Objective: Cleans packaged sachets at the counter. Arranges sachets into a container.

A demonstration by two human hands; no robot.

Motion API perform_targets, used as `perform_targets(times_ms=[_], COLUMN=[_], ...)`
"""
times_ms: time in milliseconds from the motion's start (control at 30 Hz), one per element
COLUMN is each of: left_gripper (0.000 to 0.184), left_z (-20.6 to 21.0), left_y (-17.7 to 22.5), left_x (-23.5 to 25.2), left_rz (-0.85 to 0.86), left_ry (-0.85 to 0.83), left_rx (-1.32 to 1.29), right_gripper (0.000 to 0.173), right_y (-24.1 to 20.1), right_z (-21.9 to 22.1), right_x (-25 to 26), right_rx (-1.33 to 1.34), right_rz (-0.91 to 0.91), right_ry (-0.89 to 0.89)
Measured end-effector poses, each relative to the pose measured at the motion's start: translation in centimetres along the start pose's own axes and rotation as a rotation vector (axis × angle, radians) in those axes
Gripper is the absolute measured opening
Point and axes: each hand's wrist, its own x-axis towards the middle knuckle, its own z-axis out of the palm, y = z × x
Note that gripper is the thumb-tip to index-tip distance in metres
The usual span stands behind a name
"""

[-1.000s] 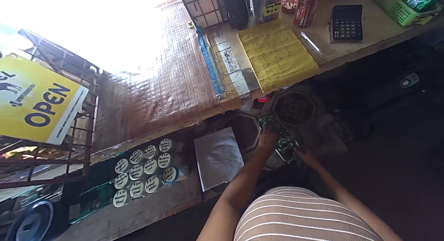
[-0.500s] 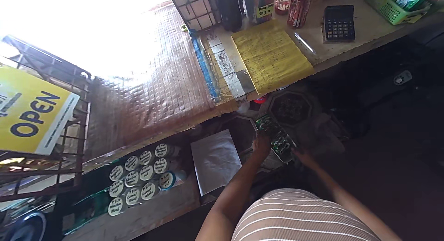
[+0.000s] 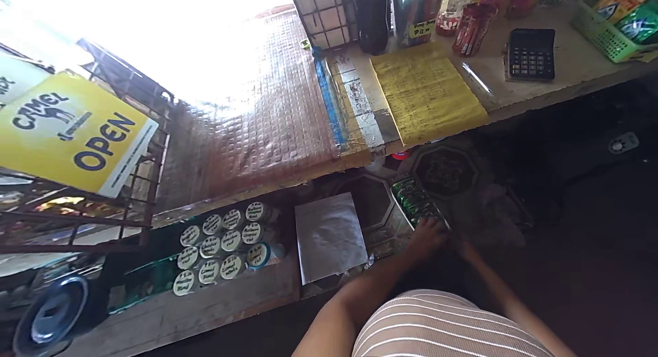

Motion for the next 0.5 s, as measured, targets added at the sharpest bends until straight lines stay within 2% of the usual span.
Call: perform_targets(times_ms=[67, 133, 167, 233, 333, 500], left_gripper=[0.017, 0.027, 0.030, 0.036, 0.034, 0.037], left_z=[-2.4, -5.3, -6.1, -6.8, -7.1, -6.1], left_y=[-2.0, -5.7, -7.9, -11.7, -13.5, -12.9], left_x=[1.1, 2.2, 2.7, 3.5, 4.0, 1.8], left_rz=[-0.210, -0.538, -0.680, -0.855, -0.906, -1.008], left_ry=[0.095, 0.136, 0.131, -0.030, -0.274, -0.232], left_rx=[-0.103, -0.166, -0.164, -0.156, -0.191, -0.228], right_gripper=[0.046, 0.045, 0.046, 0.047, 0.046, 0.047], right_y=[-0.1, 0.0, 0.0, -0.6, -1.1, -0.7], right_z=[0.1, 0.2, 0.1, 0.0, 0.0, 0.2], right_x=[0.0, 0.1, 0.1, 0.0, -0.3, -0.3], right_rx=[0.044, 0.056, 0.040, 0.008, -0.006, 0.017], right_rz=[0.011, 0.045, 0.061, 0.076, 0.085, 0.092], right_ry=[-0.019, -0.047, -0.052, -0.048, -0.024, -0.002])
